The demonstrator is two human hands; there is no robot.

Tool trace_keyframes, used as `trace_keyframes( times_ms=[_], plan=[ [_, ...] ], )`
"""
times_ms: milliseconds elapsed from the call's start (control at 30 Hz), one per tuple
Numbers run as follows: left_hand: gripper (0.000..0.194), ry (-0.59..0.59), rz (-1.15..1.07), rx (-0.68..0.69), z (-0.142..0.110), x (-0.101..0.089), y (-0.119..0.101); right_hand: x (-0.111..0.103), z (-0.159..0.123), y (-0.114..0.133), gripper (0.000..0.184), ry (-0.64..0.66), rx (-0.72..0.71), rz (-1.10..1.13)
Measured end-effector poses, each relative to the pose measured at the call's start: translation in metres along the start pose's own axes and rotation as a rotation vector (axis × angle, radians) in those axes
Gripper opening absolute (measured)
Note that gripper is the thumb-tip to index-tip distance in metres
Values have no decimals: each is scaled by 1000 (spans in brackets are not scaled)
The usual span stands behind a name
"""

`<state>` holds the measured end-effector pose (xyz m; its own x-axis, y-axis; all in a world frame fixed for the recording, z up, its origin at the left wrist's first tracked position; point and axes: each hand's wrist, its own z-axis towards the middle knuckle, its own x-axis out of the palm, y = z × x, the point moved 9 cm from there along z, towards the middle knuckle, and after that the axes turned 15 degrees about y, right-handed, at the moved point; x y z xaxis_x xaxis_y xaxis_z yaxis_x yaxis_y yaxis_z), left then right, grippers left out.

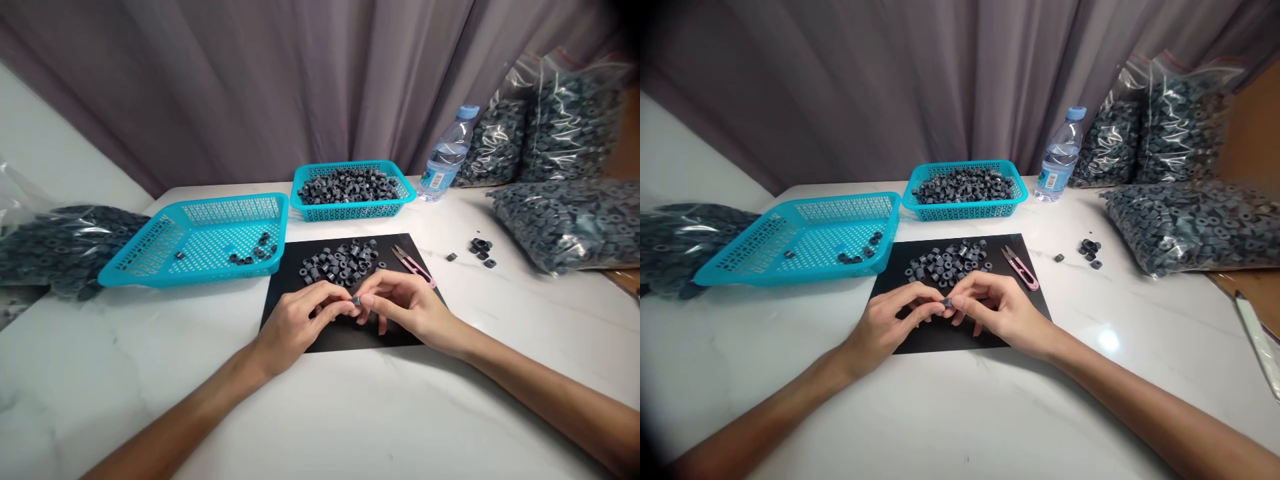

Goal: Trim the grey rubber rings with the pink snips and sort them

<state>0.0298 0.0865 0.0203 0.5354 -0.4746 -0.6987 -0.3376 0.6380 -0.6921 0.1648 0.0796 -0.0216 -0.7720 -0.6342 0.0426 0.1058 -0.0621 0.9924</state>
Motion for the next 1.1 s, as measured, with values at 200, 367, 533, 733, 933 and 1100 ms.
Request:
trace_keyframes(
  times_ms=[200,367,533,733,933,1100],
  plan=[
    [6,20,-60,-42,0,3,4,0,1,1,22,-2,-18,24],
    [12,24,-36,-71,1,4,5,-1,2,0,22,-14,-38,57],
    [2,-1,-1,-35,-1,2,2,-1,2,-2,22,-10,-22,55],
    [9,41,-16,-42,-2,3,4,2,4,-1,28,1,17,32],
    [10,56,5,-94,1,3,4,0,3,-4,28,-31,40,-12],
    [14,116,17,-89,2,8,1,-1,3,-7,30,-25,57,-9]
  ],
)
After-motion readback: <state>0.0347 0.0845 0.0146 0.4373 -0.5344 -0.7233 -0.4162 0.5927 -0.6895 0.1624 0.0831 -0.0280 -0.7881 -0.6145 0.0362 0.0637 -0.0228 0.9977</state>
